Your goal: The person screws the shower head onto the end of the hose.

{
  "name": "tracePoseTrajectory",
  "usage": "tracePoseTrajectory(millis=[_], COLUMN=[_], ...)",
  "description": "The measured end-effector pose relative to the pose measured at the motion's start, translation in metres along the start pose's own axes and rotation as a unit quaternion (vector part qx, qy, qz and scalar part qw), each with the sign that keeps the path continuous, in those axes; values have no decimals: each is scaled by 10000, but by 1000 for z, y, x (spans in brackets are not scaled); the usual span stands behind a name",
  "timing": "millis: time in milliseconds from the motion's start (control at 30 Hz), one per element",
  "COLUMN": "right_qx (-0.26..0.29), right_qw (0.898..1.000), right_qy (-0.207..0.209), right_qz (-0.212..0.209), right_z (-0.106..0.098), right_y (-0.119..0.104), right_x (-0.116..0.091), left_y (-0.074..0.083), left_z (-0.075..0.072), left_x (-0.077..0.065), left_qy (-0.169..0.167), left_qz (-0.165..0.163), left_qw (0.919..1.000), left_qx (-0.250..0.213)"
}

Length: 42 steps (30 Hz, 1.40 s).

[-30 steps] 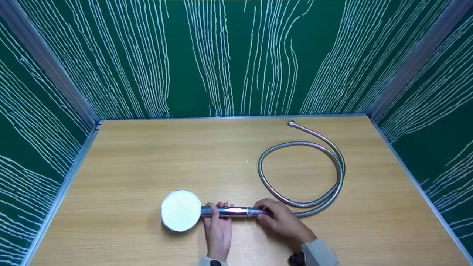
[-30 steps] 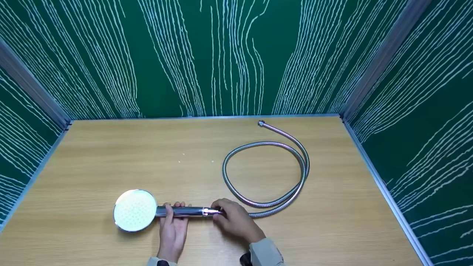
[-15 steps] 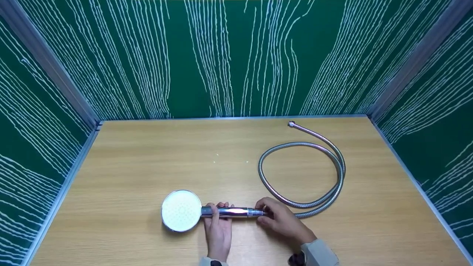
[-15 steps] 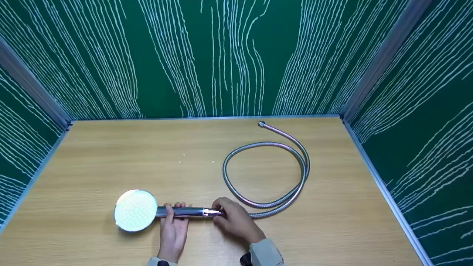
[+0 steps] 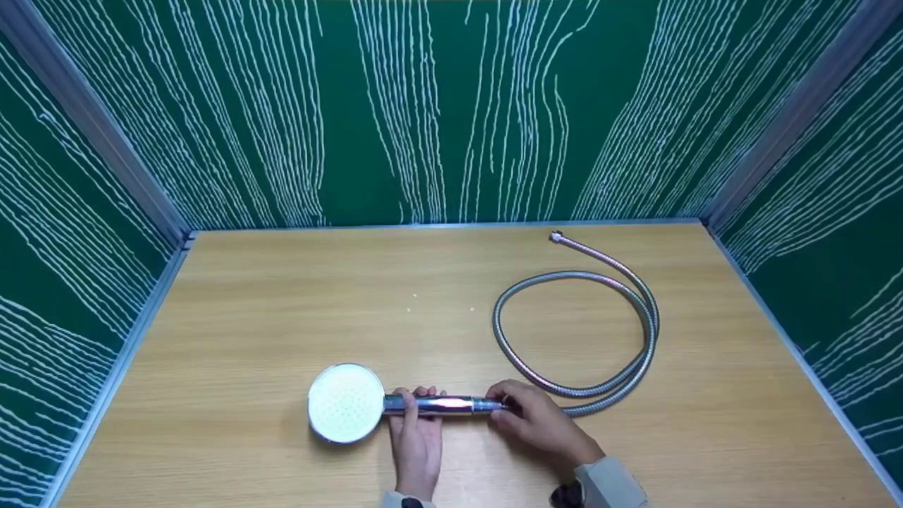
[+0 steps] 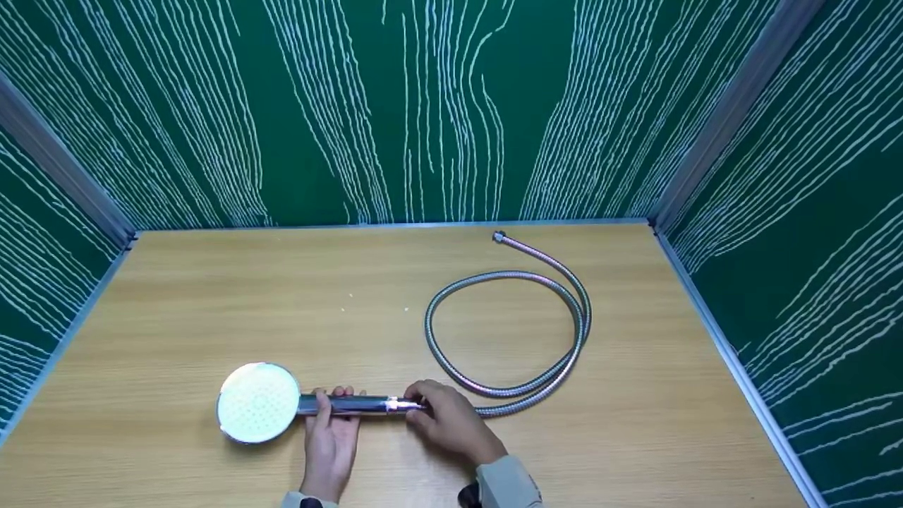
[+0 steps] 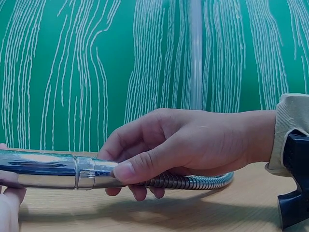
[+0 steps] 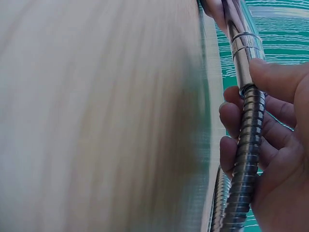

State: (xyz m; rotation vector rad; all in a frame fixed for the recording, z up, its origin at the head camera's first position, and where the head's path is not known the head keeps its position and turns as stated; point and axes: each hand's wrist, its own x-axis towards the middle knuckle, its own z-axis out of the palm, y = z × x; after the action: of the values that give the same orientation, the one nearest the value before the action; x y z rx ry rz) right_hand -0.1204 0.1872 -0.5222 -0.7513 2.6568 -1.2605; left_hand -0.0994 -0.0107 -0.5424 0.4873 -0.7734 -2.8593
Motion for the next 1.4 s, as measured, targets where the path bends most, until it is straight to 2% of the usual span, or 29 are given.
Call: tracePoseTrajectory(millis=[167,400,700,1167,1400], right_qx=[-147,4,77,13,88], right_qw=[9999,9996,9999,9999,9993], right_qy=[-52,-139,-15,-114,-249], right_qz=[23,254,-76,47,270], right_z=[-1,-3,-1,-1,-3], right_y=[-1,-2,2,0,0], right_x=[0,0,0,0,1], left_y=[0,0,-1,-1,-1], left_z=[0,0,0,-2,0], left_x=[0,0,-1,0,0], left_qy=[22,63,-121,-202,4], left_qz=[-19,-26,12,54,-10], left_qw=[10000,10000,9999,9997,10000], left_qx=[-30,-33,25,-82,3])
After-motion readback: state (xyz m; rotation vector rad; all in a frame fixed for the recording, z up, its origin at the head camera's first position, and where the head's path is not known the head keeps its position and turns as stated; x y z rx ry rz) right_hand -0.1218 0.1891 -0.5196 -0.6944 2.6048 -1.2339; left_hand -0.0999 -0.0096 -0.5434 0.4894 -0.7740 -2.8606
